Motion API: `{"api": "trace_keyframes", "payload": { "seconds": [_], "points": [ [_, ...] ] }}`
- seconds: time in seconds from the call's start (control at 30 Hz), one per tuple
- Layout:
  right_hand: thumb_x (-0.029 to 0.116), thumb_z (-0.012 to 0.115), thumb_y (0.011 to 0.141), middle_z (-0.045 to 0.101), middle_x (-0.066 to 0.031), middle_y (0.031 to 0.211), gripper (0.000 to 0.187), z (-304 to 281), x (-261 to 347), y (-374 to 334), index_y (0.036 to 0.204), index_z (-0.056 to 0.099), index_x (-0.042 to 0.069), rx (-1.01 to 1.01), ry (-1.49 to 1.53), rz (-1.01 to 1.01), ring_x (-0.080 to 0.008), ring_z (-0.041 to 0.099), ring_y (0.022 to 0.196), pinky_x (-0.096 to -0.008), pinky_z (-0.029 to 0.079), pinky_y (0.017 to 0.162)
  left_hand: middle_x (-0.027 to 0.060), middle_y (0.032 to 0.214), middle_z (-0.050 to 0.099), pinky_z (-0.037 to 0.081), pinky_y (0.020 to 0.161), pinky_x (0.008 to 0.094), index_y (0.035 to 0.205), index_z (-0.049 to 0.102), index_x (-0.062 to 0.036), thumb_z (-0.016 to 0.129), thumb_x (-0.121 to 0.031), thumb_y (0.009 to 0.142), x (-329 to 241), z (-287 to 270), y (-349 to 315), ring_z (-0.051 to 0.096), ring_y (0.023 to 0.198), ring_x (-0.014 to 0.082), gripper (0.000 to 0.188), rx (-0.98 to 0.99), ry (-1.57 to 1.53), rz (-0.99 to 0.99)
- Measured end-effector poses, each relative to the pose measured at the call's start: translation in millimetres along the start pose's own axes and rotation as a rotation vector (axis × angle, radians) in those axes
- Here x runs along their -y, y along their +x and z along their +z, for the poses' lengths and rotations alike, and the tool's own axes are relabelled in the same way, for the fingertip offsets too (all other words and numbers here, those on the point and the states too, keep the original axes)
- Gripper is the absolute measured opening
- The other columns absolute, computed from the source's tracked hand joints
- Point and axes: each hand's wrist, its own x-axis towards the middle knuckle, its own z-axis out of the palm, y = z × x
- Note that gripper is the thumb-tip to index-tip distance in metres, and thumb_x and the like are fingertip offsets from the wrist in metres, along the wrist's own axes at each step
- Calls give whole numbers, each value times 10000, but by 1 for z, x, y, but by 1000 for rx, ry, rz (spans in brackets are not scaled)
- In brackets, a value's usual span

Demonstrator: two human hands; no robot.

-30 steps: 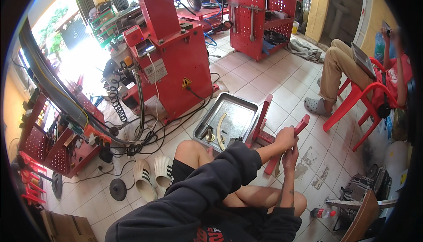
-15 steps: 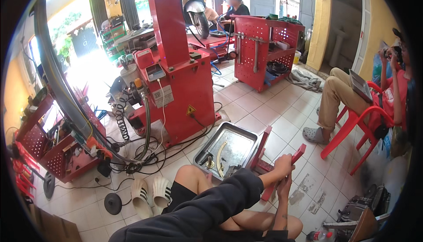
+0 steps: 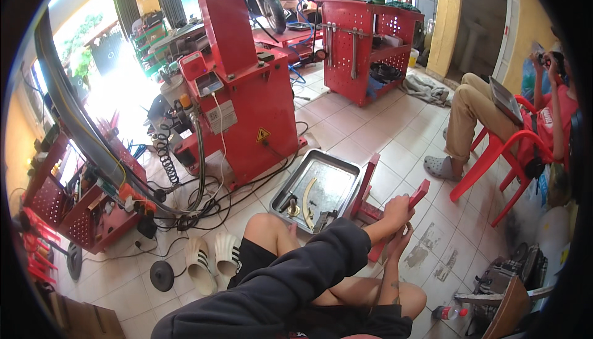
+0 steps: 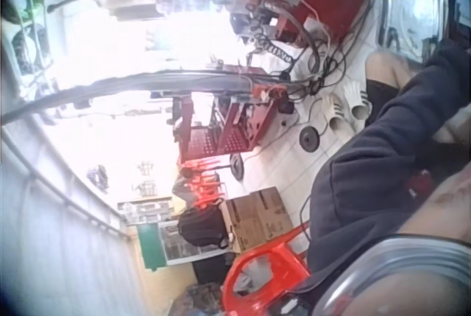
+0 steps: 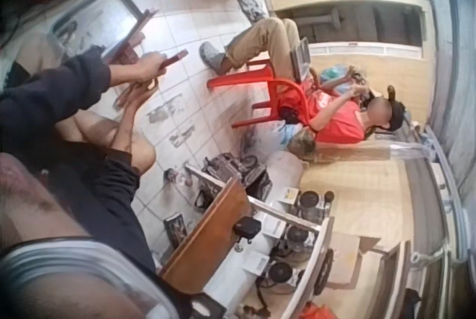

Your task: The person sits on the floor in a workshop and uses a wrench to tighten bolts on the legs of a red metal chair frame. They repeatedly adjust the wrench and reposition the chair legs to secure the joints.

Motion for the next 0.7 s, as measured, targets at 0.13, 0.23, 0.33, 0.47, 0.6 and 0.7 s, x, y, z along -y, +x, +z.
{"api": "trace_keyframes", "payload": {
  "seconds": [0.13, 0.23, 0.33, 0.47, 0.6, 0.7],
  "points": [
    [251, 413, 1006, 419, 39, 625, 264, -16, -11, -3, 1188, 403, 60, 56, -6, -63, -33, 374, 496, -201, 291, 442, 182, 791, 611, 523, 664, 456, 836, 568, -22, 678, -200, 719, 1, 3, 1, 633, 752, 369, 239, -36, 4, 23],
    [251, 397, 1007, 411, 37, 619, 255, -19, -16, -2, 1159, 423, 48, 78, -123, -122, -36, 383, 510, -201, 300, 457, 182, 791, 612, 523, 664, 452, 833, 570, -22, 674, -179, 711, 2, 3, 2, 633, 748, 365, 224, -45, 9, 22],
    [270, 394, 1006, 406, 38, 620, 258, -19, -19, 1, 1091, 457, 34, 63, -169, -137, -42, 383, 524, -207, 310, 479, 182, 792, 615, 524, 664, 451, 833, 573, -21, 674, -164, 702, -2, 3, 1, 634, 752, 364, 219, -53, 15, 7],
    [329, 376, 1009, 393, 33, 625, 334, -19, -20, -4, 943, 505, 29, -19, -311, -199, -62, 365, 559, -234, 319, 527, 182, 795, 617, 527, 672, 448, 830, 578, -21, 682, -153, 691, -1, 2, 0, 638, 765, 361, 218, -54, -14, -8],
    [395, 332, 1014, 394, 28, 640, 461, -22, -23, -8, 783, 511, 39, -74, -287, -93, -77, 363, 612, -258, 318, 567, 178, 781, 618, 530, 663, 443, 813, 580, -22, 693, -152, 681, -1, 4, 0, 641, 743, 357, 216, -64, 1, -13],
    [407, 310, 1017, 381, 20, 627, 502, -30, -45, 4, 705, 472, 50, -91, -174, -171, -84, 336, 589, -259, 297, 567, 188, 770, 617, 530, 651, 445, 810, 585, -19, 696, -163, 675, 0, 12, -4, 636, 722, 368, 226, -127, -8, 13]
  ]
}}
